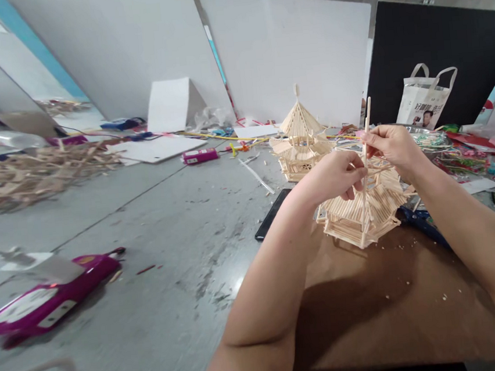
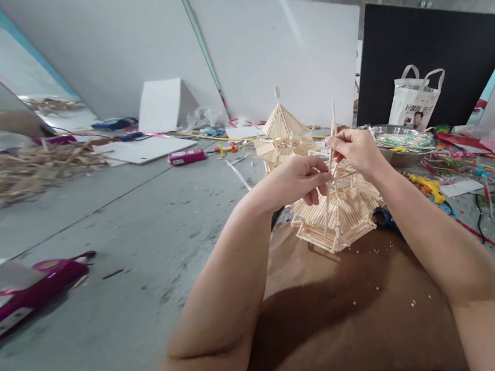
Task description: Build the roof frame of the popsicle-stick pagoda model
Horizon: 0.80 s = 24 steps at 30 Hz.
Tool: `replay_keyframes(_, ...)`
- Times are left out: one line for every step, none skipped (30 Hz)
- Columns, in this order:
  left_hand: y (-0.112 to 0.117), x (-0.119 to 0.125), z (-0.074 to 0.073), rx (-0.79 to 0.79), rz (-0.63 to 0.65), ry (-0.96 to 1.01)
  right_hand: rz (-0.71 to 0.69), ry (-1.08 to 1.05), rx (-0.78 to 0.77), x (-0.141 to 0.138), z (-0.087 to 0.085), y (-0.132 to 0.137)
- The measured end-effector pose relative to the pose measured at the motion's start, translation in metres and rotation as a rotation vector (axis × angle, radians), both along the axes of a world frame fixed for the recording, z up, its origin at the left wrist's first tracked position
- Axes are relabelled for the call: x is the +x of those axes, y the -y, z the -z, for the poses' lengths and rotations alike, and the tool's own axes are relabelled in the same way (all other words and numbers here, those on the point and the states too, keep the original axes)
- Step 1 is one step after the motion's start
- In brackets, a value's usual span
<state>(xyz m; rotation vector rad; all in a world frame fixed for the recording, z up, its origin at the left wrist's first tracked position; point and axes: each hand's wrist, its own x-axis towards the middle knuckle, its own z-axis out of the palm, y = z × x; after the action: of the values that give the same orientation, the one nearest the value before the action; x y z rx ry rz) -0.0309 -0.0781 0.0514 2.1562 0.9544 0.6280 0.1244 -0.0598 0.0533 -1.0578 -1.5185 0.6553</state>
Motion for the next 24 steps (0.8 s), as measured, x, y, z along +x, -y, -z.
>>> replay_keyframes(-0.0001,0.0,-0.0003,-0.003,0.001,-0.007,0.0,-0.007,0.009,-0.0001,0.0006,-0.0004)
replay_keyframes(-0.0002,0.0,-0.0006,-0.003,0.001,-0.012,0.0,-0.016,0.018,-0.0003,0.0012,-0.0006)
replay_keyframes(-0.0002,-0.0001,-0.0009,-0.004,0.001,-0.016,0.001,-0.026,0.025,-0.0006,0.0017,-0.0007)
replay_keyframes(-0.0002,-0.0001,-0.0011,-0.002,0.0,-0.018,0.003,-0.036,0.03,-0.0011,0.0021,-0.0007)
replay_keyframes(-0.0002,-0.0002,-0.0013,0.0,0.001,-0.021,0.007,-0.045,0.033,-0.0017,0.0023,-0.0006)
replay_keyframes(-0.0002,-0.0004,-0.0014,0.002,0.002,-0.023,0.013,-0.054,0.032,-0.0023,0.0024,-0.0004)
replay_keyframes(-0.0003,-0.0005,-0.0014,0.005,0.004,-0.024,0.019,-0.062,0.031,-0.0029,0.0025,-0.0002)
replay_keyframes(-0.0004,-0.0007,-0.0014,0.01,0.005,-0.023,0.026,-0.068,0.03,-0.0034,0.0025,0.0)
replay_keyframes(-0.0006,-0.0009,-0.0013,0.014,0.008,-0.022,0.032,-0.072,0.028,-0.0038,0.0027,0.0001)
replay_keyframes(-0.0007,-0.001,-0.0012,0.019,0.01,-0.022,0.035,-0.077,0.028,-0.004,0.0029,0.0)
replay_keyframes(-0.0009,-0.0011,-0.0011,0.023,0.011,-0.022,0.034,-0.082,0.029,-0.004,0.0033,-0.0002)
replay_keyframes(-0.0009,-0.0012,-0.0011,0.028,0.012,-0.024,0.032,-0.086,0.033,-0.0038,0.0038,-0.0006)
replay_keyframes(-0.0009,-0.0011,-0.0012,0.03,0.013,-0.026,0.03,-0.089,0.037,-0.0036,0.0044,-0.001)
replay_keyframes(-0.0007,-0.001,-0.0013,0.031,0.015,-0.029,0.029,-0.09,0.041,-0.0032,0.005,-0.0015)
replay_keyframes(-0.0004,-0.0009,-0.0016,0.03,0.015,-0.031,0.031,-0.09,0.045,-0.003,0.0056,-0.0018)
replay_keyframes(0.0,-0.0007,-0.0019,0.03,0.013,-0.033,0.036,-0.089,0.049,-0.0029,0.006,-0.0021)
replay_keyframes(0.0004,-0.0005,-0.0023,0.028,0.011,-0.035,0.042,-0.087,0.051,-0.003,0.0063,-0.0022)
replay_keyframes(0.0007,-0.0003,-0.0027,0.026,0.008,-0.038,0.048,-0.088,0.053,-0.0032,0.0065,-0.0022)
replay_keyframes(0.001,-0.0002,-0.003,0.024,0.005,-0.04,0.052,-0.09,0.055,-0.0035,0.0065,-0.0021)
replay_keyframes(0.0011,-0.0002,-0.0032,0.021,0.002,-0.042,0.055,-0.091,0.056,-0.004,0.0066,-0.002)
replay_keyframes(0.0011,-0.0002,-0.0033,0.019,0.001,-0.041,0.056,-0.093,0.056,-0.0045,0.0065,-0.0018)
replay_keyframes(0.0009,-0.0002,-0.0032,0.017,0.002,-0.039,0.057,-0.094,0.058,-0.0049,0.0065,-0.0017)
replay_keyframes(0.0006,-0.0003,-0.0029,0.015,0.003,-0.036,0.059,-0.094,0.06,-0.0053,0.0065,-0.0016)
replay_keyframes(0.0003,-0.0005,-0.0026,0.014,0.005,-0.032,0.06,-0.093,0.062,-0.0056,0.0064,-0.0016)
